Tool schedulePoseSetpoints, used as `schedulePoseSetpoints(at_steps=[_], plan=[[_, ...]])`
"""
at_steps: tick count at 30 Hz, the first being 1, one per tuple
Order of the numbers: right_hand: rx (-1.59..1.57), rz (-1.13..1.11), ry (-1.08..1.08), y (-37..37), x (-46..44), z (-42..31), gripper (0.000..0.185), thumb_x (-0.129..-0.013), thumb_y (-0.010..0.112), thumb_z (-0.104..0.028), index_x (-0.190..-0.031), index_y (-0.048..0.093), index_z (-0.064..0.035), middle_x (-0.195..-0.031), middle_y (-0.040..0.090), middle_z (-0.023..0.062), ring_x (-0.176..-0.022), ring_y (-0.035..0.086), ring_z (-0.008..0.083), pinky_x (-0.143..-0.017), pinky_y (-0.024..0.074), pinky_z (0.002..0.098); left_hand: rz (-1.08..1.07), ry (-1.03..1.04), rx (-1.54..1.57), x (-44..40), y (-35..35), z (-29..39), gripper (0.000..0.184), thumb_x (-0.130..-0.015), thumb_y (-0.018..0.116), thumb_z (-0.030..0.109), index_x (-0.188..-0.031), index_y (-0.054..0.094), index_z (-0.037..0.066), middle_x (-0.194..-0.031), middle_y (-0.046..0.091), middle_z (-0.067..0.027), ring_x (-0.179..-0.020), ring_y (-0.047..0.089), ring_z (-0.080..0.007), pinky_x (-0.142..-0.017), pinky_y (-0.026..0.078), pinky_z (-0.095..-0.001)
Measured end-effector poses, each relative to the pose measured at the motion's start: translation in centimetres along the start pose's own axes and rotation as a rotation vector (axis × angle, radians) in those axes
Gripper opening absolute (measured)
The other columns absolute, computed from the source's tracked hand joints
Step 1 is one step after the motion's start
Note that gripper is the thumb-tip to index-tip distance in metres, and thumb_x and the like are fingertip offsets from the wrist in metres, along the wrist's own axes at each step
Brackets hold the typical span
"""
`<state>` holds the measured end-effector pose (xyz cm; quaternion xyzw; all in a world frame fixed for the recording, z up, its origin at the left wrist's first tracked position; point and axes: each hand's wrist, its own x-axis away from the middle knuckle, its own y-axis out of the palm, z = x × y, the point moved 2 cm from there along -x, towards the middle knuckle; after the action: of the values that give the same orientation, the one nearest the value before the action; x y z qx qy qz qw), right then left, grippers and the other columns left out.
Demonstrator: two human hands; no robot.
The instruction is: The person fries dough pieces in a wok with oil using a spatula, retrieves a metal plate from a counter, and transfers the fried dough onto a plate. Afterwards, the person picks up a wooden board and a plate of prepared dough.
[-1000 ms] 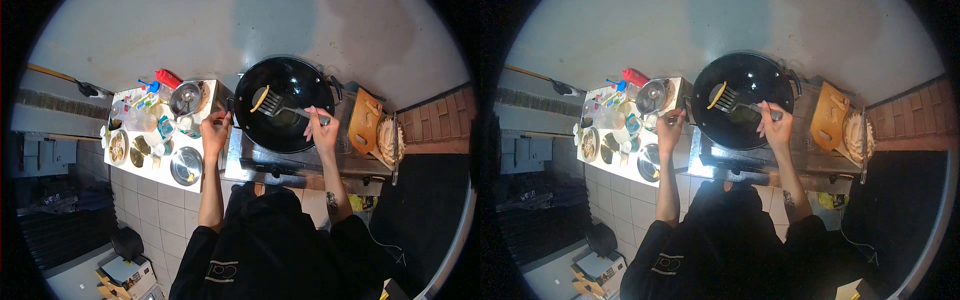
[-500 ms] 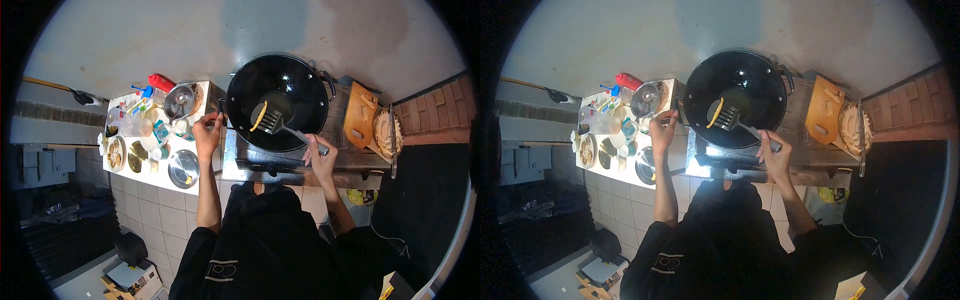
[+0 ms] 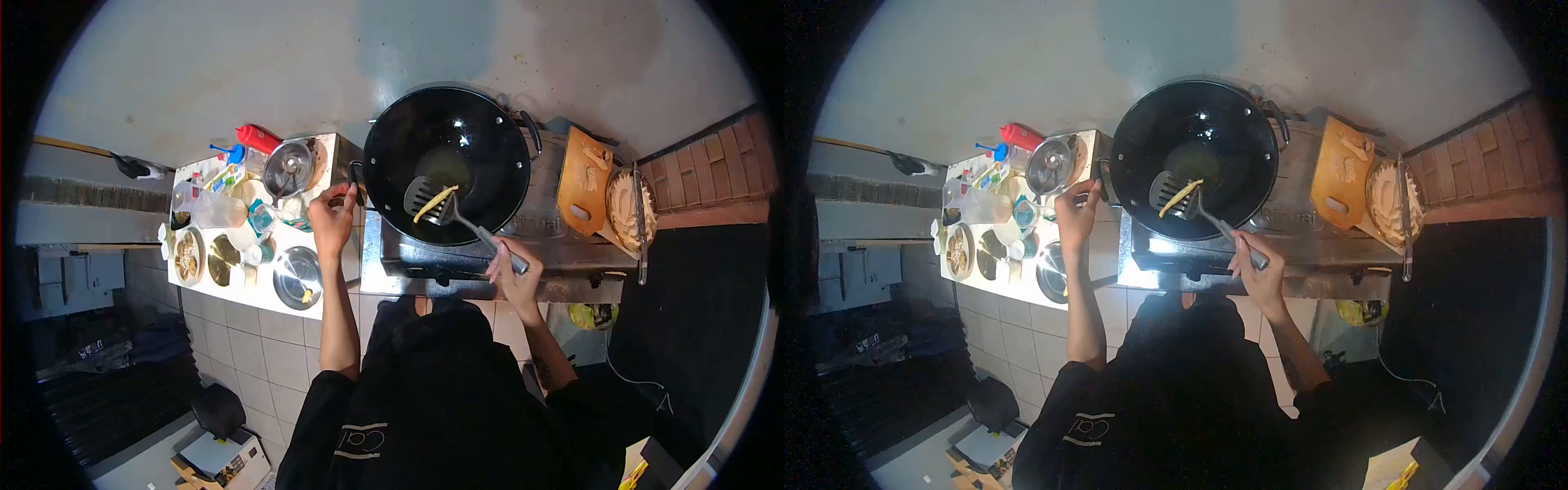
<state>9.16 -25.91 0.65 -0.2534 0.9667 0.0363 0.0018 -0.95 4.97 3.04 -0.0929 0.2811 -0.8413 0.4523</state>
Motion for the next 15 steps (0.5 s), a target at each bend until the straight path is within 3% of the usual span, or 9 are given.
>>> schedulePoseSetpoints(at_steps=[15], plan=[[0.12, -0.058, -0.173, -0.4, 0.3, -1.1, 0.017, -0.085, 0.055, 0.005, -0.101, 0.063, 0.0046, -0.077, 0.059, 0.0081, -0.053, 0.057, 0.0099, -0.044, 0.0426, 0.0206, 0.025, 0.017, -0.007, 0.1, -0.1, 0.3, 0.024, -0.082, 0.068, 0.016, -0.091, 0.067, -0.006, -0.075, 0.067, -0.0114, -0.062, 0.06, -0.012, -0.059, 0.047, -0.0248]])
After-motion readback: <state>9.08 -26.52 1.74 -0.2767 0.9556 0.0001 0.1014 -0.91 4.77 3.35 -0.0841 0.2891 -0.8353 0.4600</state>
